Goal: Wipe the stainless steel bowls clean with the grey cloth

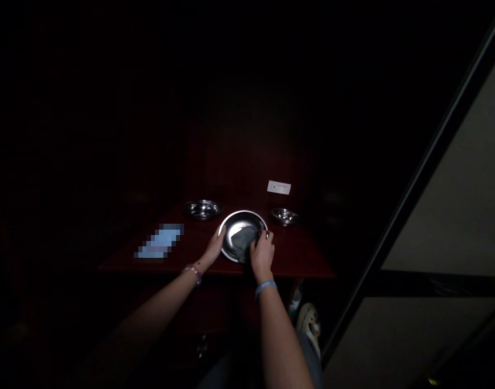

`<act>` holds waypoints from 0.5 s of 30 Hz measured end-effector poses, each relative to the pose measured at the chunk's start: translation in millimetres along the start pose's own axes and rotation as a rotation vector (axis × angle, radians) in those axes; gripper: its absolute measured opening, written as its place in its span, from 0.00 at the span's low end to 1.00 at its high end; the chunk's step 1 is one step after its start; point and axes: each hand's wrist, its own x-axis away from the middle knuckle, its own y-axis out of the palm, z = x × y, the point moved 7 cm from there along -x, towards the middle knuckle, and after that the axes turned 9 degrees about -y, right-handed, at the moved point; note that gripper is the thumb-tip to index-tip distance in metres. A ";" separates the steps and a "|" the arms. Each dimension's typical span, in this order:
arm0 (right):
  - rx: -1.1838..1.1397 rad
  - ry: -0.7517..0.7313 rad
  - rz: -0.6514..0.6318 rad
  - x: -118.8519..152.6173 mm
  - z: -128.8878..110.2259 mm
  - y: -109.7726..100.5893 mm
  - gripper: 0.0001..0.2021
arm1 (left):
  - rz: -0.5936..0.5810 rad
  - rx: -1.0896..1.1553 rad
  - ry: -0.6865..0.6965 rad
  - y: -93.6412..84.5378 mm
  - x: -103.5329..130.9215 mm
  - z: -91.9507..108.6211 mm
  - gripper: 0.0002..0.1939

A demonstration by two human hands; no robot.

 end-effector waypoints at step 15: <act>-0.376 0.110 0.182 1.1 -2.1 3.1 0.27 | 0.000 0.003 0.042 -0.2 -2.8 -2.4 0.26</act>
